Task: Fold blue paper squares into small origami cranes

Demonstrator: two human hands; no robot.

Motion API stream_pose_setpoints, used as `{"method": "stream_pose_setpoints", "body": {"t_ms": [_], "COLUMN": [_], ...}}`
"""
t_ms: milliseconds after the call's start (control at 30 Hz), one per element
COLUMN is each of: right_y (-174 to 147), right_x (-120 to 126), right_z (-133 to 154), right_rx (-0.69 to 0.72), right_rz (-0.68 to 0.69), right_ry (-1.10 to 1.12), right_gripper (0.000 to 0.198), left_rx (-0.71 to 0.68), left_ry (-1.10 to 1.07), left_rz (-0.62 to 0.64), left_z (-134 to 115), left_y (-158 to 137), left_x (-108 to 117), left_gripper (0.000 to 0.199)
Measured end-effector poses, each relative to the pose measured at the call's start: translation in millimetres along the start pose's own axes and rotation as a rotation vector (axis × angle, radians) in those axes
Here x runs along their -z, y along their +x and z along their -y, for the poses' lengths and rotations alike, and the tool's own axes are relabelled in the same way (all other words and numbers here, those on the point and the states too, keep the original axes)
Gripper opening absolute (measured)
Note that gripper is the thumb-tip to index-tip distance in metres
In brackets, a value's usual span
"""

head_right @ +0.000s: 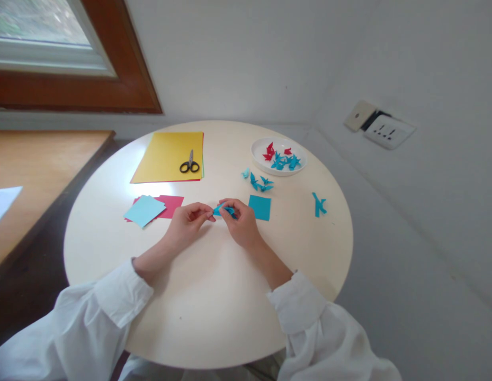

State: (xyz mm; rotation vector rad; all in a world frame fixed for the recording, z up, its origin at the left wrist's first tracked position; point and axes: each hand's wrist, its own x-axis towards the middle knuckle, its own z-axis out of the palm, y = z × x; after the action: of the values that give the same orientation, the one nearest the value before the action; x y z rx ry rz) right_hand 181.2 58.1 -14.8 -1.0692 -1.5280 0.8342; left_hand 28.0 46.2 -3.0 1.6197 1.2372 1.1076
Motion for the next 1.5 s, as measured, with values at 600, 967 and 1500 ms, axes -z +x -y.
{"method": "stream_pose_setpoints", "body": {"t_ms": [600,967,1500], "right_y": [-0.7,-3.6,-6.5], "right_x": [-0.8,2.0,3.9], "right_z": [8.4,11.2,12.1], "right_rx": [0.062,0.191,0.331], "right_rz": [-0.095,-0.13,-0.131], "right_ry": [-0.187,-0.236,-0.325], "right_gripper": [0.012,0.008,0.004], "left_rx": [0.014,0.205,0.117], "left_ry": [-0.112,-0.408,-0.252], "left_rz": [-0.047,-0.01,0.143], "left_z": [3.2,-10.6,-15.1], "left_y": [-3.5,-2.6,-6.0], "left_x": [-4.6,-3.4,-3.8], "left_gripper": [0.006,0.029,0.036]}}
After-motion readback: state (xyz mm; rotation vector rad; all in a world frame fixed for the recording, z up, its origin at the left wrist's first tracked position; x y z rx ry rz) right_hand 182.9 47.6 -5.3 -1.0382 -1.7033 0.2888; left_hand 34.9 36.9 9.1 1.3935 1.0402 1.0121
